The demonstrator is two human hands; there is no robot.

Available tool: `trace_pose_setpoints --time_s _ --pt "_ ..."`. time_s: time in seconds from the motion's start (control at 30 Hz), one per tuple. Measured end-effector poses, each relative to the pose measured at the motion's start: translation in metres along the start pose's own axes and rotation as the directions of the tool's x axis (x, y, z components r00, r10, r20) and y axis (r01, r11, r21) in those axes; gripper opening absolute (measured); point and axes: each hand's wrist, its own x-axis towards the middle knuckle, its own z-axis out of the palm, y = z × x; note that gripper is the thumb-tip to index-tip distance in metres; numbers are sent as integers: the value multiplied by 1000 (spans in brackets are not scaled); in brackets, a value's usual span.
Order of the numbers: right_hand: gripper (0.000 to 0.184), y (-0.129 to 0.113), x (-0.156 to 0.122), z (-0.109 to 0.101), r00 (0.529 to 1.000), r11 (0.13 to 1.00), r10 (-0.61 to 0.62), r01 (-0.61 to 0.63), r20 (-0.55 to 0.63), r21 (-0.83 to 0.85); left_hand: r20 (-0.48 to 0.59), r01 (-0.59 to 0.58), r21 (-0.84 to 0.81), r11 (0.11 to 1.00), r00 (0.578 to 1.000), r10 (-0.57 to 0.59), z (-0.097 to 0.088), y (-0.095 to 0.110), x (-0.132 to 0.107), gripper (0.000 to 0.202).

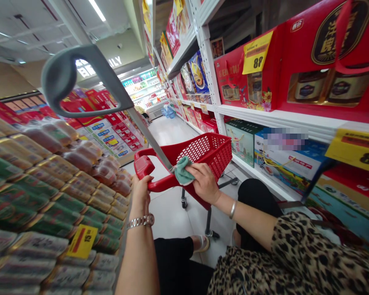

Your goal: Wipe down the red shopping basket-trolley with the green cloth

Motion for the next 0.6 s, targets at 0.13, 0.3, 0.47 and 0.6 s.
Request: trace_pose_setpoints --time_s 0.13,0.3,0.47,0.6 --pt "58 -9 22 13 993 999 33 -29 114 -32 55 25 -17 1000 998 -24 -1 3 -3 43" --pt "58 2 12 19 985 992 56 -37 162 -117 52 56 -20 998 997 -55 -4 3 1 44" --pt "60 36 8 12 973 973 156 -121 172 -198 72 75 -36 997 995 -72 -5 2 5 45" --pt "60 70 9 4 938 930 288 -226 192 -289 83 81 -30 996 993 -78 -4 3 4 47"
